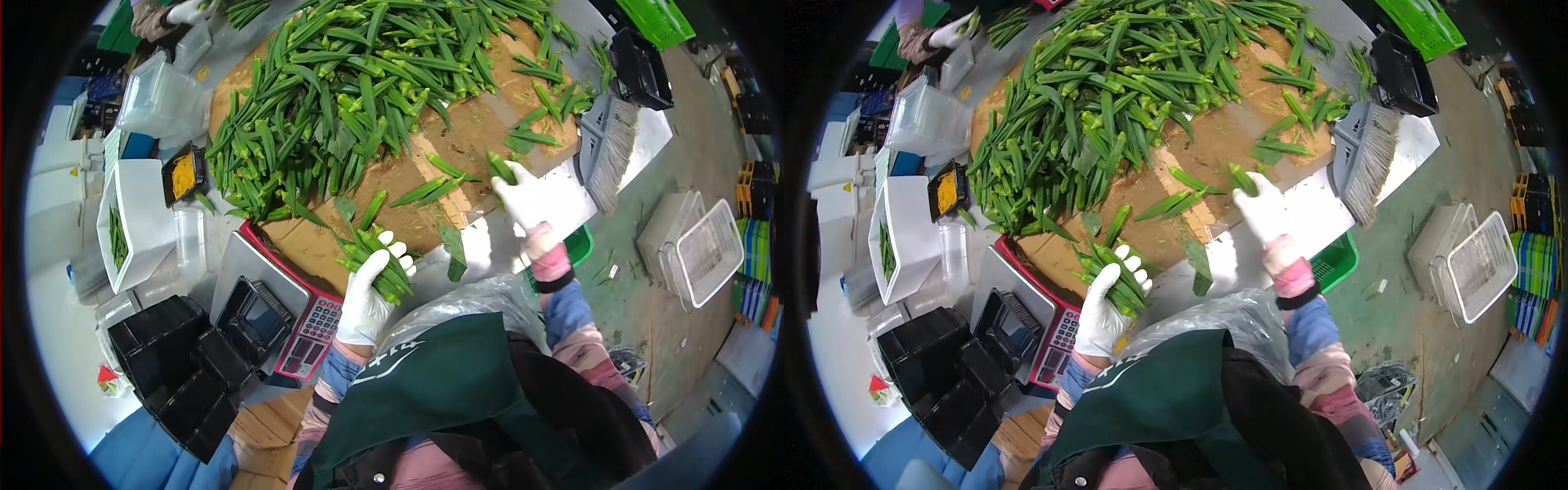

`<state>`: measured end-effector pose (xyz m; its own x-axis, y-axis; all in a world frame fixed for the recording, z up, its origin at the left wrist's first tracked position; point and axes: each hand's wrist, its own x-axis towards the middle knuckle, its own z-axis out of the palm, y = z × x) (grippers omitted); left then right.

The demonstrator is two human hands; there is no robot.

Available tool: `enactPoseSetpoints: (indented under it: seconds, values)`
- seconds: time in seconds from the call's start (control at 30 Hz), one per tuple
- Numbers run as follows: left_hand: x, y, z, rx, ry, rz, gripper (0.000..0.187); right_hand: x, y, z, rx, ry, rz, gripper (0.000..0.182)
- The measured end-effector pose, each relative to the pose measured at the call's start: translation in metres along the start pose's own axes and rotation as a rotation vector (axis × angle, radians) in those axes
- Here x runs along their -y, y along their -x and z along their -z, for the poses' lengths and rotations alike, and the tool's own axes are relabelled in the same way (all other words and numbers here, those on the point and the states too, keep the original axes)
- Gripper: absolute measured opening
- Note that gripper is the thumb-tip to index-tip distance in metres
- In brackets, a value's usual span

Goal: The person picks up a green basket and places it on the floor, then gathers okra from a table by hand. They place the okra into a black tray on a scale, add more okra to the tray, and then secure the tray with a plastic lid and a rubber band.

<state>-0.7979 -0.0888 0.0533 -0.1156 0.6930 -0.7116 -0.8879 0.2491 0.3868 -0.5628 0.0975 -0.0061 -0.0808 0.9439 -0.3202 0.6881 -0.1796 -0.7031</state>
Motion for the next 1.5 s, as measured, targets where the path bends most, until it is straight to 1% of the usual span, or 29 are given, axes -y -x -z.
enactPoseSetpoints:
  seconds: [0.03, 0.1, 0.13, 0.17, 0.27, 0.3, 0.4, 0.43, 0.53, 0.57, 0.67, 0.8, 0.83, 0.87, 0.93, 0.97, 1.07, 1.1, 1.13, 1.23, 1.33, 1.37, 1.4, 1.47, 1.5]
  values:
    - [0.000, 0.000, 0.005, -0.002, 0.004, 0.002, 0.047, -0.018, -0.002, 0.009, 0.180, -0.355, -0.015, 0.037]
    - [0.001, 0.000, 0.013, -0.005, 0.012, 0.006, 0.048, -0.020, 0.003, 0.026, 0.442, -0.971, -0.106, 0.035]
    - [0.000, 0.000, 0.015, -0.009, 0.018, 0.003, 0.048, 0.001, 0.015, 0.038, 0.521, -1.234, -0.185, 0.035]
    - [-0.001, 0.001, 0.016, -0.015, 0.025, -0.001, 0.047, 0.014, 0.022, 0.042, 0.500, -1.273, -0.211, 0.036]
    - [-0.004, 0.006, 0.024, -0.028, 0.050, -0.022, 0.047, -0.005, 0.010, 0.023, 0.429, -0.846, -0.043, 0.032]
    - [-0.006, 0.007, 0.027, -0.027, 0.057, -0.032, 0.047, 0.013, 0.013, 0.021, 0.383, -0.605, -0.050, 0.033]
    - [-0.014, 0.016, 0.032, -0.054, 0.063, -0.084, 0.047, 0.018, -0.001, -0.013, 0.271, -0.039, 0.129, 0.037]
    - [-0.017, 0.020, 0.032, -0.073, 0.070, -0.089, 0.048, 0.019, -0.007, -0.026, 0.171, 0.062, 0.101, 0.041]
    - [-0.020, 0.025, 0.043, -0.081, 0.099, -0.127, 0.049, 0.012, -0.030, -0.053, -0.075, 0.194, 0.222, 0.037]
    - [-0.020, 0.024, 0.047, -0.074, 0.113, -0.126, 0.051, 0.011, -0.037, -0.061, -0.105, 0.173, 0.285, 0.034]
    - [-0.020, 0.024, 0.044, -0.094, 0.085, -0.113, 0.051, 0.025, -0.038, -0.075, -0.071, 0.312, 0.491, 0.033]
    - [-0.020, 0.024, 0.046, -0.076, 0.093, -0.113, 0.051, 0.019, -0.042, -0.073, -0.030, 0.389, 0.423, 0.032]
    - [-0.021, 0.024, 0.049, -0.077, 0.099, -0.117, 0.050, 0.021, -0.038, -0.064, 0.002, 0.348, 0.413, 0.033]
    - [-0.022, 0.025, 0.052, -0.078, 0.105, -0.120, 0.050, 0.024, -0.034, -0.054, 0.090, 0.288, 0.325, 0.031]
    - [-0.024, 0.026, 0.055, -0.098, 0.118, -0.128, 0.050, 0.025, -0.027, -0.031, 0.321, 0.285, 0.284, 0.030]
    - [-0.025, 0.026, 0.057, -0.107, 0.126, -0.131, 0.050, 0.029, -0.020, -0.025, 0.340, 0.422, 0.250, 0.028]
    - [-0.029, 0.025, 0.059, -0.105, 0.140, -0.144, 0.049, 0.042, -0.001, -0.025, 0.261, 0.414, 0.344, 0.027]
    - [-0.030, 0.024, 0.058, -0.103, 0.133, -0.149, 0.049, 0.037, 0.004, -0.039, 0.160, 0.331, 0.464, 0.023]
    - [-0.030, 0.024, 0.056, -0.099, 0.125, -0.153, 0.049, 0.042, 0.009, -0.053, 0.077, 0.346, 0.579, 0.021]
    - [-0.031, 0.023, 0.051, -0.093, 0.116, -0.157, 0.049, 0.046, -0.001, -0.091, -0.045, 0.329, 0.719, 0.027]
    - [-0.032, 0.026, 0.049, -0.087, 0.127, -0.164, 0.050, 0.038, -0.014, -0.106, 0.109, 0.496, 0.682, 0.026]
    - [-0.032, 0.026, 0.051, -0.087, 0.135, -0.168, 0.049, 0.032, -0.012, -0.104, 0.271, 0.404, 0.694, 0.029]
    - [-0.032, 0.026, 0.053, -0.086, 0.142, -0.170, 0.049, 0.030, -0.005, -0.100, 0.437, 0.401, 0.714, 0.030]
    - [-0.032, 0.027, 0.057, -0.087, 0.158, -0.168, 0.049, 0.067, 0.010, -0.076, 0.923, 0.519, 0.536, 0.032]
    - [-0.032, 0.026, 0.060, -0.082, 0.160, -0.163, 0.050, 0.078, 0.012, -0.076, 0.919, 0.510, 0.545, 0.035]
